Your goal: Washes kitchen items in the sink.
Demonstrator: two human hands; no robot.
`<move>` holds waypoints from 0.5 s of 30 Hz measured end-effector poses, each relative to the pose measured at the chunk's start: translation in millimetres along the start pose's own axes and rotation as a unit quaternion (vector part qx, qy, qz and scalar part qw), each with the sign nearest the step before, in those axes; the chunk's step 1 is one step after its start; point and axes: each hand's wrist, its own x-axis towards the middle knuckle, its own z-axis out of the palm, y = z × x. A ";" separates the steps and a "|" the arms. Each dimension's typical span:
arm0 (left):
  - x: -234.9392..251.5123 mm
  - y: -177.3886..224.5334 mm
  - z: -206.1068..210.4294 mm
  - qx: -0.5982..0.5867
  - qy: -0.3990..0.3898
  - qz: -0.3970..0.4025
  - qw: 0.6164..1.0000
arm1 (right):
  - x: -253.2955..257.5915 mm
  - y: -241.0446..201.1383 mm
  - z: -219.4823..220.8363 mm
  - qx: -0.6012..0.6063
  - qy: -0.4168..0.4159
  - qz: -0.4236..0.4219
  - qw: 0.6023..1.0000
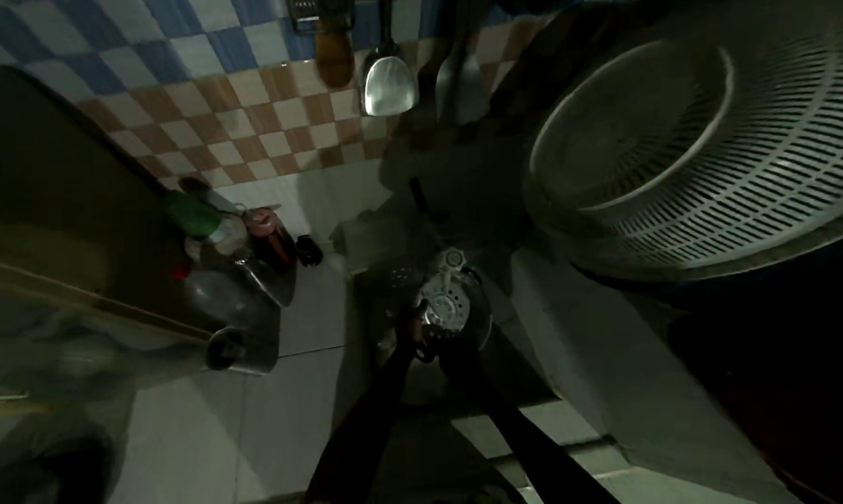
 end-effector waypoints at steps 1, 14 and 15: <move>-6.1 5.8 2.1 -0.014 -0.001 -0.005 1.000 | -1.4 -2.9 3.1 0.031 -0.010 -0.023 0.999; 3.0 -40.5 -46.1 0.034 -0.025 -0.032 0.999 | -10.4 58.2 11.6 -0.027 0.139 0.029 0.989; 6.5 -50.9 -46.5 0.027 -0.012 -0.038 0.999 | -4.2 57.2 10.6 0.030 0.165 0.043 0.985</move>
